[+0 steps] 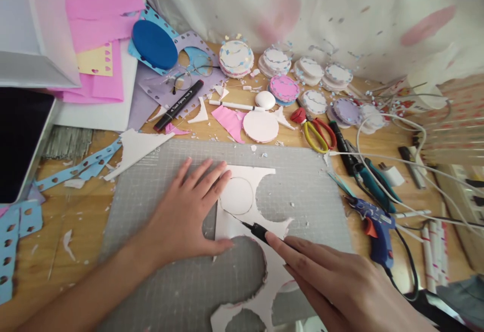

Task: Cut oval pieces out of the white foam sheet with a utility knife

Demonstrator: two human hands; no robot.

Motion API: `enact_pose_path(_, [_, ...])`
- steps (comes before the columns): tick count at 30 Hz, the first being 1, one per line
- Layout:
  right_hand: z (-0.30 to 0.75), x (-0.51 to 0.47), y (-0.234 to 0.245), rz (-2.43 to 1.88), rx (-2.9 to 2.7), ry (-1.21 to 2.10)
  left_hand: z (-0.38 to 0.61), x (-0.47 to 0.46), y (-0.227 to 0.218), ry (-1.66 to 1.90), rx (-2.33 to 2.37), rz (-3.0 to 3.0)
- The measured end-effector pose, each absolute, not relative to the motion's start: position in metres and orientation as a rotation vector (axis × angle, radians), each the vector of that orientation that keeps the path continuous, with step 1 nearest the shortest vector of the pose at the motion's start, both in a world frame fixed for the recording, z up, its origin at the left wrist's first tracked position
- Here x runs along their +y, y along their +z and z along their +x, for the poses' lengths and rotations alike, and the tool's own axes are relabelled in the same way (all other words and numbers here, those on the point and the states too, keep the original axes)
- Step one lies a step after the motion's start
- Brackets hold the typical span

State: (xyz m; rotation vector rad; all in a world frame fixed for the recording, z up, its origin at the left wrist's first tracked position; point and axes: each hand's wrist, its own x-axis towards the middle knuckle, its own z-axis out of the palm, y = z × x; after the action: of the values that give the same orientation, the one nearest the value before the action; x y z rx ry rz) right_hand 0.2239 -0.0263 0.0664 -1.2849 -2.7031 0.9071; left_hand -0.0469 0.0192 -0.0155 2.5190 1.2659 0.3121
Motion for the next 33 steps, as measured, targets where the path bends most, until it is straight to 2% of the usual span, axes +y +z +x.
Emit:
enact_pose_path(24, [0.232,-0.010,0.074,-1.212,-2.863,0.884,-0.047,0.020,-0.017,0.322,1.264,2.503])
enact_pose_path(33, [0.233,0.001,0.081,-1.122,-2.951,0.709,-0.047,0.020,-0.016,0.313,1.266,2.503])
